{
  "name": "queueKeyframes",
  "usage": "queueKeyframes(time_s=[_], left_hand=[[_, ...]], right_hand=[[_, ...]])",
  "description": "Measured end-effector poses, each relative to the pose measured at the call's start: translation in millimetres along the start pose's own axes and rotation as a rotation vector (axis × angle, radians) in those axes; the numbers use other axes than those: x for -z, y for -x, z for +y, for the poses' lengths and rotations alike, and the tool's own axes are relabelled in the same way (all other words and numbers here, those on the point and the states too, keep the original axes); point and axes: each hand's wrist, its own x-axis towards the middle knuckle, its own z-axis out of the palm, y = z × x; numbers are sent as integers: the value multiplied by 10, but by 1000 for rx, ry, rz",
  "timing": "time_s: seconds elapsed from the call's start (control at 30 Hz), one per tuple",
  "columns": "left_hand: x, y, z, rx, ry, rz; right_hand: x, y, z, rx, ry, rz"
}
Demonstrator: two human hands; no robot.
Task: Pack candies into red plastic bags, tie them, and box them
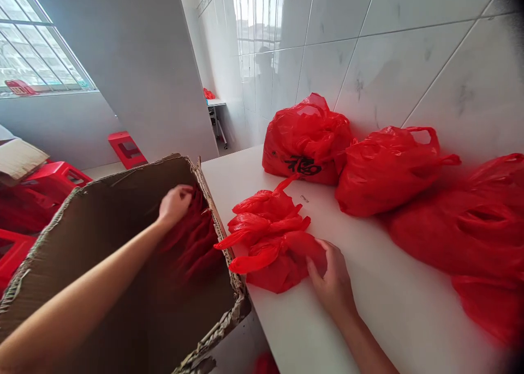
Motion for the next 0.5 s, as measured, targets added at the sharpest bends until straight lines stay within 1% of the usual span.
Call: queueKeyframes(time_s=[0.03, 0.07, 0.1, 0.13, 0.17, 0.23, 0.27, 0.3, 0.33, 0.37, 0.4, 0.43, 0.5], left_hand=[[116, -112, 174, -37, 10, 62], [185, -189, 370, -86, 27, 98], [198, -228, 578, -150, 48, 87], [153, -231, 786, -216, 69, 46], [58, -206, 983, -276, 85, -17], [-216, -122, 1307, -352, 107, -158], [-352, -88, 1424, -367, 118, -222], [-459, -72, 1507, -370, 133, -271], [-519, -78, 1558, -364, 156, -306], [-521, -105, 1580, -354, 190, -325], [-460, -145, 1573, -341, 236, -328], [-340, -190, 1540, -327, 294, -320], [38, -258, 1401, -291, 434, -273]], right_hand=[[-1, -1, -2, -3, -3, -1], [-1, -2, -4, -6, -6, -3], [-1, -2, -3, -8, -8, -5], [-1, -1, -2, -8, -10, -5], [0, 0, 1, -4, -12, -3], [4, 7, 8, 8, -14, 8], [6, 11, 12, 13, -14, 14], [9, 15, 15, 15, -14, 19], [11, 20, 17, 16, -14, 18], [13, 23, 19, 13, -14, 15], [15, 27, 18, 7, -13, 12], [18, 30, 17, 0, -12, 7], [23, 34, 12, -14, -15, -2]])
